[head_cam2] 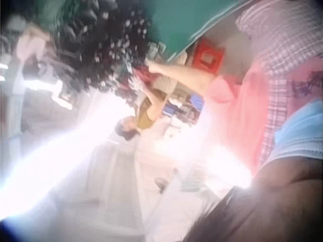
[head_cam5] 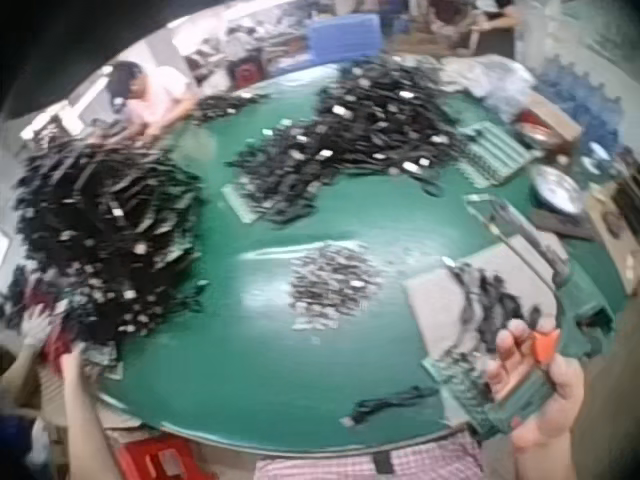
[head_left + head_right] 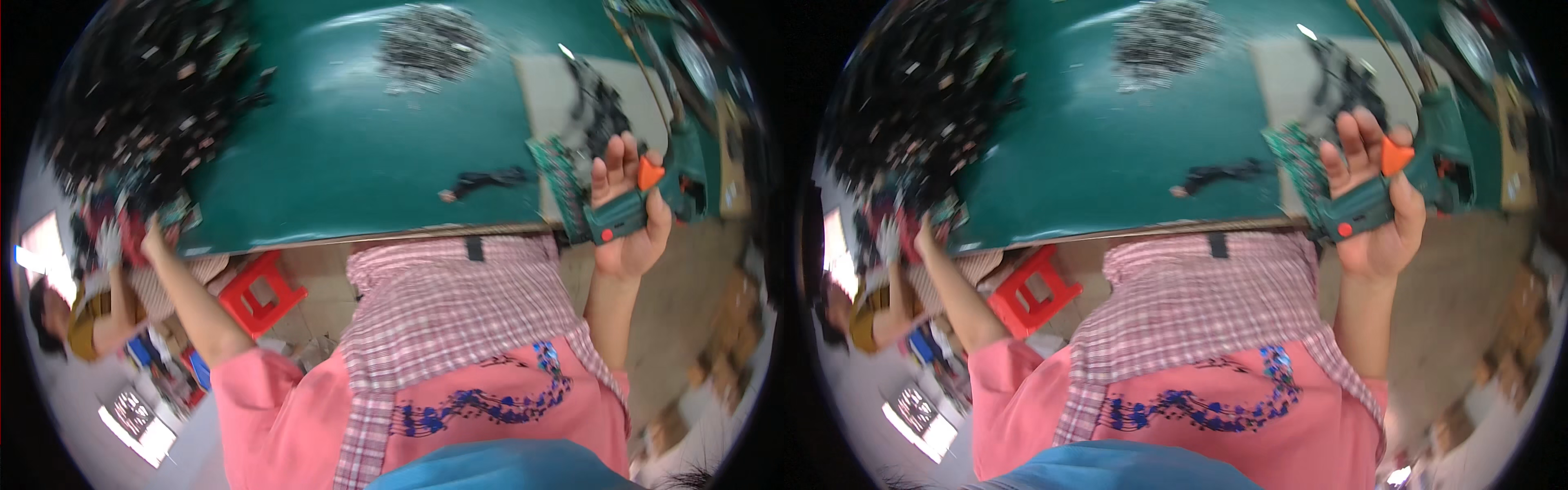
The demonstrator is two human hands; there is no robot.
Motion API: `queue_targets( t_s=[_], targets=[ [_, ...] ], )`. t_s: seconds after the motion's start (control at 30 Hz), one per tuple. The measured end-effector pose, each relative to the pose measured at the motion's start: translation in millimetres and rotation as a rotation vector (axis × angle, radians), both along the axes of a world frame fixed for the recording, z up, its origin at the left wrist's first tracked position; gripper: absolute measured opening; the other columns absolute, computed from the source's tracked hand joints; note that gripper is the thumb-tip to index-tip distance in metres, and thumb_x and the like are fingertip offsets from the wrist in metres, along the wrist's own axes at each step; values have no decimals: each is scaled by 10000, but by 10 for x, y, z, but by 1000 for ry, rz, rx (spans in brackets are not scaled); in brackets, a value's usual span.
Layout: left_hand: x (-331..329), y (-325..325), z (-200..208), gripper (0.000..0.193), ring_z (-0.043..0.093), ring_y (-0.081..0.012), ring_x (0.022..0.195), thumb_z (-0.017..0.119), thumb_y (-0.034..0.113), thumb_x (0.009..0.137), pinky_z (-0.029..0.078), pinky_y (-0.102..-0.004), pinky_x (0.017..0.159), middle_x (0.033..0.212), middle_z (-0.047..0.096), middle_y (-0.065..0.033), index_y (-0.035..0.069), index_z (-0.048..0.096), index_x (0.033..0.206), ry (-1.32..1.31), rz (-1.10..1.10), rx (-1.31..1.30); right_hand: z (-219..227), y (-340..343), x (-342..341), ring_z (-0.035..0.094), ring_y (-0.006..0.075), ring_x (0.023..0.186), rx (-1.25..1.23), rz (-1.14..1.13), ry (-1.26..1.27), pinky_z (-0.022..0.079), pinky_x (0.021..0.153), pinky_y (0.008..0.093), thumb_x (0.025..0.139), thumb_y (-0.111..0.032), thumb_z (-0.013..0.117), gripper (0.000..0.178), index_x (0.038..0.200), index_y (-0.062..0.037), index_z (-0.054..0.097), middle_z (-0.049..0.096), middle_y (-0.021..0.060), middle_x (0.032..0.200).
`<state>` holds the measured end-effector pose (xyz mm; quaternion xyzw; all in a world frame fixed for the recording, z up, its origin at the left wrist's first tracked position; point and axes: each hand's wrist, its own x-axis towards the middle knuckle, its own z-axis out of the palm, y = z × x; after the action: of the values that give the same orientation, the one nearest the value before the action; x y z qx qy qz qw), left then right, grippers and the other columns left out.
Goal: The person attaches electronic components to a green circuit board on an assembly line using a soldering iron.
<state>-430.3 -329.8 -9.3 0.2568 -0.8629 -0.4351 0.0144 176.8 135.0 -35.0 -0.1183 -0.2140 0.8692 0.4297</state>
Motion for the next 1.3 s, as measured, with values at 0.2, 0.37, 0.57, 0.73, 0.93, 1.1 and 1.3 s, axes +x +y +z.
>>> queue_targets(
  t_s=[0.2, 0.37, 0.57, 0.73, 0.93, 1.1, 1.3],
  targets=[
    [2550, 2291, 443, 239, 565, -181, 916, 611, 170, 884, 457, -329, 838, 1017, 611, -91, 21, 630, 1069, 729, -939, -353, 20, -115, 368, 417, 314, 1280, 54, -43, -19, 395, 1028, 490, 885, -163, 526, 364, 1238, -100, 460, 445, 189, 1329],
    [3969, 3299, -74, 494, 555, -261, 953, 723, 59, 701, 455, -354, 842, 1008, 562, -137, 37, 540, 1160, 474, -1978, -320, -174, -112, 300, 430, 328, 1263, 13, -68, -117, 404, 1018, 499, 877, -183, 533, 362, 1222, -98, 466, 456, 197, 1304],
    [4211, 4272, 377, 268, 586, -137, 879, 615, 2, 800, 487, -275, 672, 979, 602, -54, 8, 568, 1064, -106, -1831, 310, -118, -141, 604, 456, 309, 1245, 58, -112, 17, 471, 958, 496, 875, -182, 541, 374, 1227, -109, 442, 461, 199, 1294],
    [4242, 4877, 35, 162, 646, -249, 837, 627, 154, 823, 501, -363, 765, 880, 650, -200, 24, 632, 919, 115, -1852, 372, 119, -261, 579, 494, 299, 1190, -8, -117, -11, 533, 874, 484, 876, -178, 550, 394, 1240, -113, 414, 471, 193, 1251],
    [4297, 3731, 48, 375, 568, -255, 1007, 665, 47, 711, 460, -393, 827, 1092, 606, -87, 109, 638, 1080, 895, -2119, 82, 327, -500, 1035, 602, 283, 889, -5, -128, 49, 606, 668, 443, 850, -102, 593, 362, 1148, -88, 389, 481, 159, 987],
    [4047, 3866, -36, 415, 455, -351, 1250, 632, 17, 733, 436, -431, 956, 1255, 562, -83, 112, 637, 1137, 588, -2289, -56, 313, -576, 826, 624, 275, 749, -157, -145, -144, 594, 628, 431, 848, -131, 585, 361, 1152, -91, 395, 488, 181, 955],
    [4090, 3945, -69, 350, 441, -362, 1261, 691, 123, 732, 388, -466, 1004, 1264, 551, -100, 59, 635, 1072, 590, -2293, 31, 196, -529, 337, 619, 317, 969, -68, -54, -189, 543, 824, 431, 824, -189, 625, 417, 1178, -99, 423, 516, 212, 1137]
  ],
)
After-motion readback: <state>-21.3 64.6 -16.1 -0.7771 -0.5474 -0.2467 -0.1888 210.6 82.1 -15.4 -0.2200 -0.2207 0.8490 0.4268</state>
